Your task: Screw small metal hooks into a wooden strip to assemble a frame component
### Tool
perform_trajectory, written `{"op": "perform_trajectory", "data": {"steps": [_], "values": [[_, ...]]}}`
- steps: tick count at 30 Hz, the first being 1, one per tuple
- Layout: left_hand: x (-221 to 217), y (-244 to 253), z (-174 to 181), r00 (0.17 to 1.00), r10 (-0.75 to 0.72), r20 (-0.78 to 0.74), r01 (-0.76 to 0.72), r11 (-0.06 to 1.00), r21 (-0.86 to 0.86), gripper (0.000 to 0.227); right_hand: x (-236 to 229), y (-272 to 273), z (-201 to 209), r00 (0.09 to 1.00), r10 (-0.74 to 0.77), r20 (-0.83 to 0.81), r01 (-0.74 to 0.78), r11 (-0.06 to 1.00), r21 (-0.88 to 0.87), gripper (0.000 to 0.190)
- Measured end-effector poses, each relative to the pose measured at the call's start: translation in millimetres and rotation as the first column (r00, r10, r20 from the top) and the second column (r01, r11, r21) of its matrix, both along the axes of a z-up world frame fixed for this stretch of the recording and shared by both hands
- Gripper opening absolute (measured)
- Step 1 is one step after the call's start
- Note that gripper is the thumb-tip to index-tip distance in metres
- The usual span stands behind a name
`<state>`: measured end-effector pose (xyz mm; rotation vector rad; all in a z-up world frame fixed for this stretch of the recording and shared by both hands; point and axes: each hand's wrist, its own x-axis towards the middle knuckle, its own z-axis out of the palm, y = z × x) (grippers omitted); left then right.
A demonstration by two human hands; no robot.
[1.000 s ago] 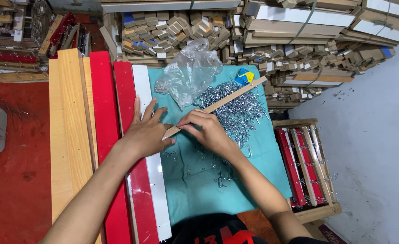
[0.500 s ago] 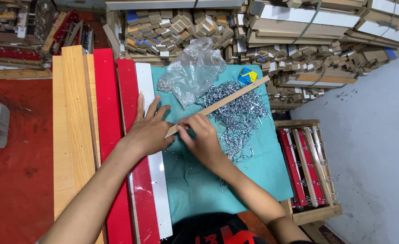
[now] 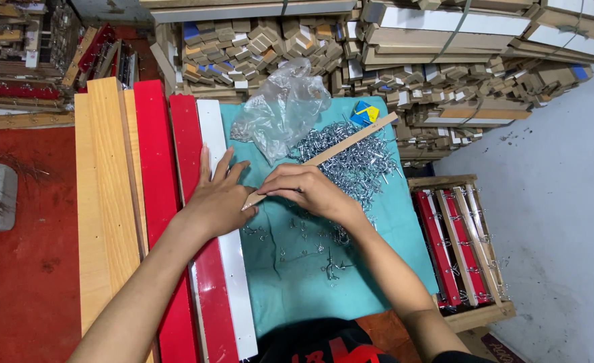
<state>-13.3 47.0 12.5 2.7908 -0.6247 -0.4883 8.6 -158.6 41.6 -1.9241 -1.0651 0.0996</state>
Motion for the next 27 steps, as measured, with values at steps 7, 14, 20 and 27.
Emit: {"op": "perform_trajectory", "data": {"steps": [7,14,20,27], "values": [[-1,0,3,1.0,0.012,-0.017,-0.012,1.0,-0.004,0.042,6,-2,-14,1.0,0.0,-0.019,0.0,0.999,0.036,0.012],[-2,-3,14,1.0,0.017,-0.023,-0.017,1.0,-0.002,0.04,-2,0,-47,0.985,-0.156,0.071,0.147,0.981,0.126,0.005],[-2,-4,14,1.0,0.002,-0.008,-0.003,1.0,-0.003,0.039,-9,7,-65,0.94,-0.252,0.229,0.189,0.945,0.266,0.004],[-1,-2,14,0.999,0.002,-0.047,-0.002,1.0,0.007,0.041,-11,9,-39,0.972,-0.213,0.098,0.188,0.957,0.22,0.01]]}}
